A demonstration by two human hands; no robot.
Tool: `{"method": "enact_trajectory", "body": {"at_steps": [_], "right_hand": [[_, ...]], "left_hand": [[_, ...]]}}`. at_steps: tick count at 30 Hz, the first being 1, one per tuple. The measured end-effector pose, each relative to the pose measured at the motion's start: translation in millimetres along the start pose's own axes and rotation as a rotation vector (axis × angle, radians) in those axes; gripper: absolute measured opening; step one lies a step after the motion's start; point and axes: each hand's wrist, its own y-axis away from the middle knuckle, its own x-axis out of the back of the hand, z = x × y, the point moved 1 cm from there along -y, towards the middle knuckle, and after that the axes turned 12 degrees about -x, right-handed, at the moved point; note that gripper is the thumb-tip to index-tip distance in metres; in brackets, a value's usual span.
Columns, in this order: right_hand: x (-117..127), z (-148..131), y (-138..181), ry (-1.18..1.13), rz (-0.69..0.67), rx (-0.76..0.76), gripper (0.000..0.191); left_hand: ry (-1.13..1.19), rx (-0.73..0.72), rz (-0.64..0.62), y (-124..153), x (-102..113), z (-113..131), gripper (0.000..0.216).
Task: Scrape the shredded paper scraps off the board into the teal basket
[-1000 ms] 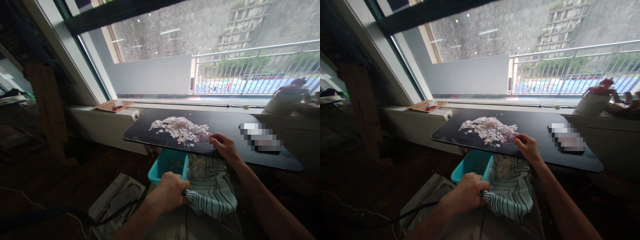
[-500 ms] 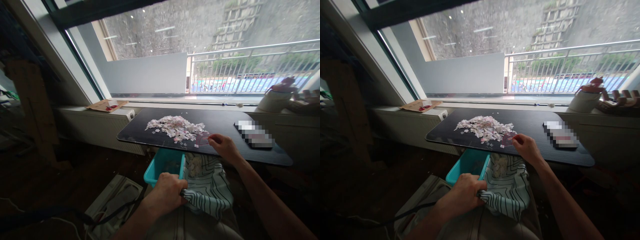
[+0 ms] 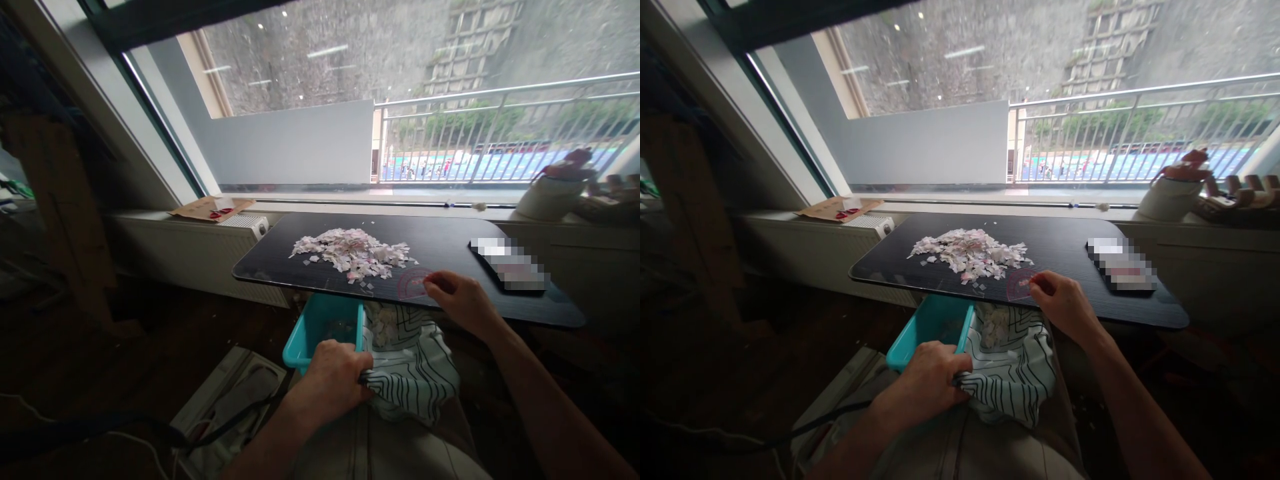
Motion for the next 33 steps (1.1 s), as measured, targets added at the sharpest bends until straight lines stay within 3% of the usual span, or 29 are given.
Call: {"method": "enact_trajectory", "body": {"at_steps": [6, 10, 16, 29, 33], "right_hand": [[-9, -4, -2, -0.044, -0.049, 0.023, 0.022], [-19, -17, -9, -0.082, -0.066, 0.087, 0.025], [-28, -32, -23, 0.102, -0.045, 0.178, 0.029], [-35, -42, -23, 0.095, -0.089, 0.259, 0.027], [-38, -38, -23, 0.026, -0.190, 0.281, 0.028]], "left_hand": [[-0.013, -0.041, 0.004, 1, 3, -2, 0.021], [-0.037, -0.179, 0.006, -9, 4, 3, 0.022], [-0.101, -0.328, -0.054, -30, 8, 16, 0.027], [-0.123, -0.330, -0.071, -41, 19, 21, 0.028], [-0.122, -0.334, -0.067, -42, 17, 19, 0.028]]}}
